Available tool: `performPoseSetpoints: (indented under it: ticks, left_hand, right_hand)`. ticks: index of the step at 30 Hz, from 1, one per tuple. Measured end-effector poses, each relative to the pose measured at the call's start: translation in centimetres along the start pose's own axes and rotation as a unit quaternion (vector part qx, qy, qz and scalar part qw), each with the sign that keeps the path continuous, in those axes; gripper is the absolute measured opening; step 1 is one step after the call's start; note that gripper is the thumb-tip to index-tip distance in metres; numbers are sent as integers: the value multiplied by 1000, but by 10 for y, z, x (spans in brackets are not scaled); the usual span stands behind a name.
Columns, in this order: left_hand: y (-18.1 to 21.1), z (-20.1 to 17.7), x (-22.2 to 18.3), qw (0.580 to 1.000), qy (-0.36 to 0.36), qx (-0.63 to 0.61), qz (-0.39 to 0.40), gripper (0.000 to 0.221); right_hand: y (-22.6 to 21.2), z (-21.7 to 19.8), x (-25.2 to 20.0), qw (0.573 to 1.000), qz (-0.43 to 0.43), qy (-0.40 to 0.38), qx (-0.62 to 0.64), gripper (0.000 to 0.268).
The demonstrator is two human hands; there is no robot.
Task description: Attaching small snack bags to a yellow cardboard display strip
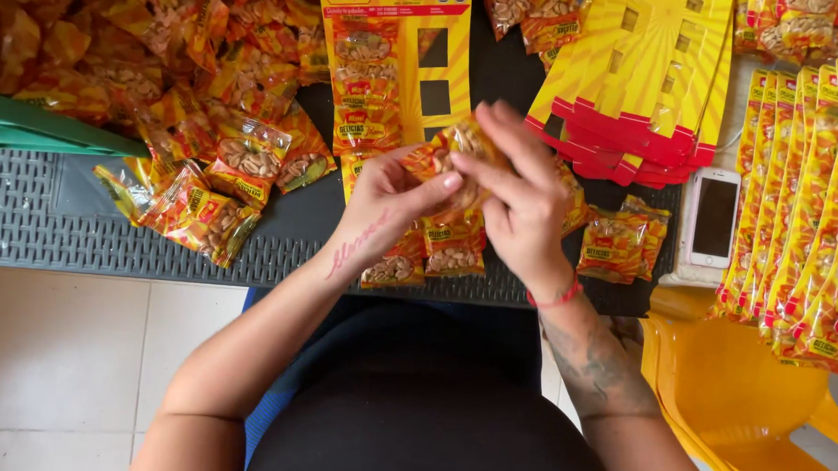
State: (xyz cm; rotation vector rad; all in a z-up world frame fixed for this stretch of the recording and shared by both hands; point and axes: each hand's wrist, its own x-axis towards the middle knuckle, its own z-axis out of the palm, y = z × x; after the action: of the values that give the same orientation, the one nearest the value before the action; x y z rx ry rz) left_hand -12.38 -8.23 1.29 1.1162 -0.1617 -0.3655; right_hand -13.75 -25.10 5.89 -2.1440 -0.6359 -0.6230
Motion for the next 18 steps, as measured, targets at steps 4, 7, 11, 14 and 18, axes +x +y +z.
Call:
performPoseSetpoints:
  ticks: [4, 7, 11, 14, 18]
  left_hand:
    - [-13, -1, -1, 999, 32, 27, 26, 29]
    - [-15, 4, -9, 997, 20, 69, 37, 40]
    - [-13, 4, -20, 996, 41, 78, -7, 23]
    - [-17, -8, -26, 991, 78, 109, -12, 21]
    - [9, -6, -28, 947, 87, 306, 44, 15]
  right_hand:
    - [6, -10, -33, 942, 211, 61, 253, 40]
    - [14, -10, -44, 823, 363, 71, 431, 51]
    - [27, -6, -51, 866, 354, 129, 328, 32]
    - [33, -12, -51, 851, 373, 143, 340, 22]
    - [25, -26, -43, 835, 356, 130, 399, 40]
